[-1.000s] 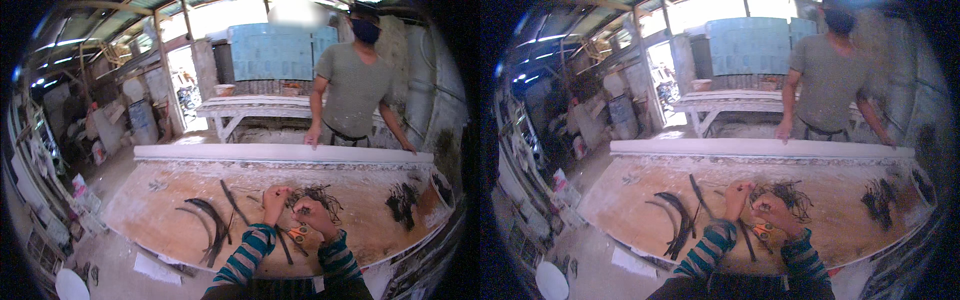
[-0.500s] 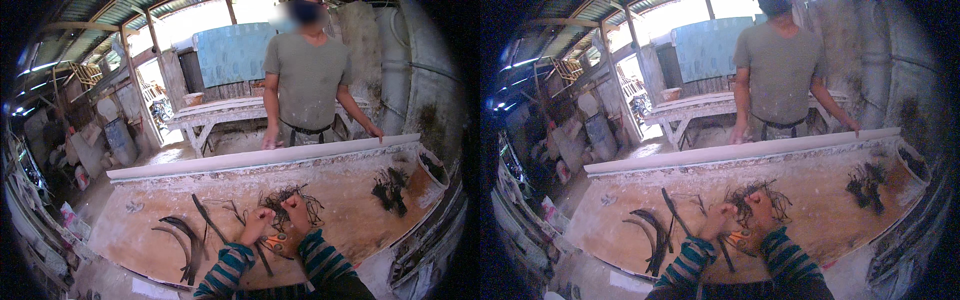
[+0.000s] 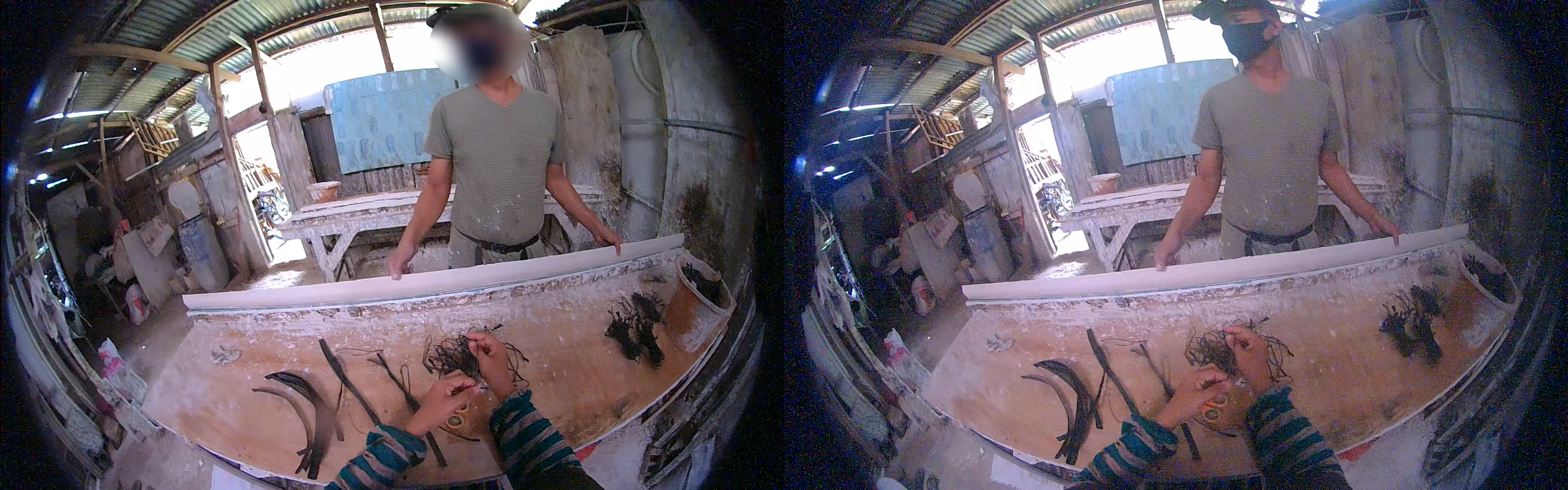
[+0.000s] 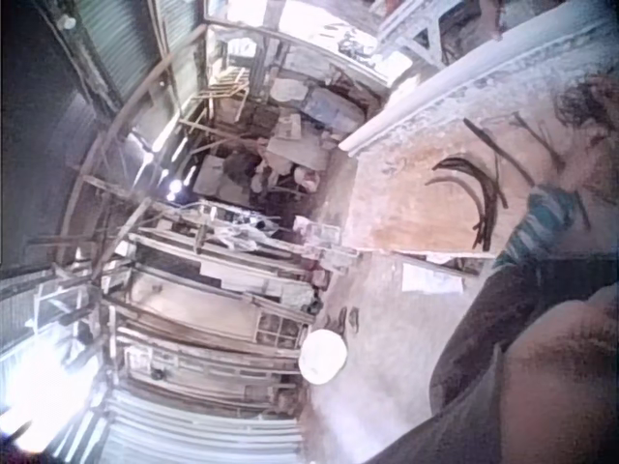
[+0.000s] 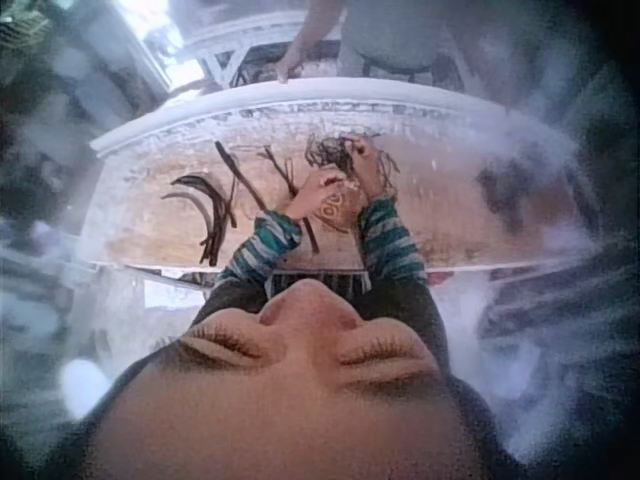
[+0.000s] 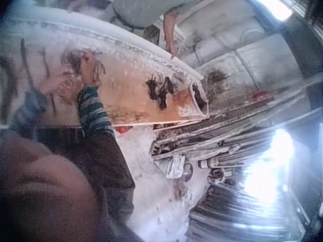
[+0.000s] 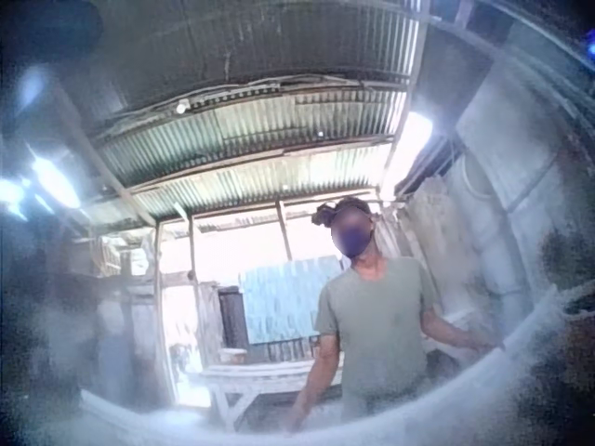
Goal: The person uses orange-handled scissors to cut black cables into smaller pieces on a wooden workbench. The person repeatedly picks up cables, cuts them, and places the cut pieces on the table.
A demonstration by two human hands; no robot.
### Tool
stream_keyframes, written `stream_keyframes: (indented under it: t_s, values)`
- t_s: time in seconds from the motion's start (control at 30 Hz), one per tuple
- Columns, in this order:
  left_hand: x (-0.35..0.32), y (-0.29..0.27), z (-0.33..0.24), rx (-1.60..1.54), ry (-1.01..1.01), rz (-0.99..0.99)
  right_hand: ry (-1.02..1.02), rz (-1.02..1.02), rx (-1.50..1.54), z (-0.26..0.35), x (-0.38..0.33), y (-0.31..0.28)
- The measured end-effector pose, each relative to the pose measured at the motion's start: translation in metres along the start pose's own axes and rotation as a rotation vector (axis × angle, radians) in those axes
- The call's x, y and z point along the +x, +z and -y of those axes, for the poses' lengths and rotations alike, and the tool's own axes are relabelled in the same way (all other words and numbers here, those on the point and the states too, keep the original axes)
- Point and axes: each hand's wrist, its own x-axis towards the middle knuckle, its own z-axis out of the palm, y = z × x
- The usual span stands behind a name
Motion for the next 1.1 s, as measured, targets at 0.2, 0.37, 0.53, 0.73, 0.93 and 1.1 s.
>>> stream_keyframes:
  t_s: [0.2, 0.37, 0.53, 0.73, 0.93, 1.1]
  values:
    - [-0.01, -0.02, -0.001, 0.11, -0.044, 0.031, 0.018, 0.058, -0.038, 0.005, -0.004, 0.008]
    - [-0.011, -0.058, 0.007, -0.144, -0.003, -0.159, -0.13, -0.055, -0.363, -0.001, -0.01, 0.01]
    - [-0.005, -0.089, 0.031, -0.115, 0.004, -0.463, -0.121, -0.045, -0.4, 0.013, -0.014, 0.016]
    - [-0.001, -0.101, 0.057, 0.348, 0.128, -0.62, -0.051, 0.092, -0.489, 0.028, -0.02, 0.019]
    - [-0.004, -0.097, 0.039, 0.5, 0.031, -0.695, -0.288, 0.165, -0.7, 0.048, -0.027, 0.029]
    - [-0.006, -0.1, 0.04, 0.597, 0.03, -0.726, -0.419, 0.18, -0.715, 0.059, -0.03, 0.032]
